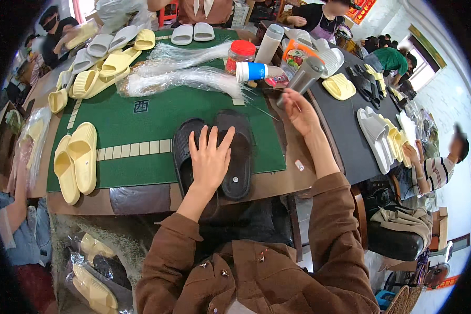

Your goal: The person assembles slipper pairs by threading elastic bands through pre-drilled holes in the footbeds. They handle yellow, black, and white slipper pairs, pulling the elastic through each hole and arranging the finished pairs on the table.

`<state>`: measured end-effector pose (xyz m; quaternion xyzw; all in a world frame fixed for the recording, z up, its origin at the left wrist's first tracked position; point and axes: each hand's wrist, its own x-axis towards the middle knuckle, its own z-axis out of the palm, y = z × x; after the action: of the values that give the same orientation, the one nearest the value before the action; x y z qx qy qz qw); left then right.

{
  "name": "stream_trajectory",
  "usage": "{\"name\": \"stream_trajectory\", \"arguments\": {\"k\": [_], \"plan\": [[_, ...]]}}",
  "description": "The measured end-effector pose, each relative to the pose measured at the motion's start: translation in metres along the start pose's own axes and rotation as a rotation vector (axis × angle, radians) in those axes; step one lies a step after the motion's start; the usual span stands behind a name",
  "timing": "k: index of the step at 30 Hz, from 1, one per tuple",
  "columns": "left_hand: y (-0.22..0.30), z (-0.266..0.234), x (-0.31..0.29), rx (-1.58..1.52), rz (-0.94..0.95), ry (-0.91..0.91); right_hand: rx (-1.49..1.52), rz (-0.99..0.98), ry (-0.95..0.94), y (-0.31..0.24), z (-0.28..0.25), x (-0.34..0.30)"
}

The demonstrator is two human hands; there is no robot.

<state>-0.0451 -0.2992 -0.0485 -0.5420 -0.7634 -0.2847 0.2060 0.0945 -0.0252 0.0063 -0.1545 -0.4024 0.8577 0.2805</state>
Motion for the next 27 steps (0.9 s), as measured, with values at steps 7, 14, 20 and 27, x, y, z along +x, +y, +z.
{"name": "stream_trajectory", "arguments": {"k": [7, 14, 20, 27], "plan": [[-0.005, -0.003, 0.0, -0.005, 0.029, -0.012, -0.392, -0.459, 0.034, 0.005, 0.012, 0.002], [-0.003, -0.003, -0.003, 0.032, 0.008, -0.031, -0.565, -0.182, 0.221, 0.02, 0.032, -0.022], [0.004, -0.002, -0.002, 0.076, 0.009, -0.044, -0.268, -1.09, 0.473, -0.068, 0.055, -0.069], [0.015, -0.03, 0.005, -0.439, -0.049, 0.191, -0.577, -0.849, 0.041, -0.047, 0.14, -0.159]]}}
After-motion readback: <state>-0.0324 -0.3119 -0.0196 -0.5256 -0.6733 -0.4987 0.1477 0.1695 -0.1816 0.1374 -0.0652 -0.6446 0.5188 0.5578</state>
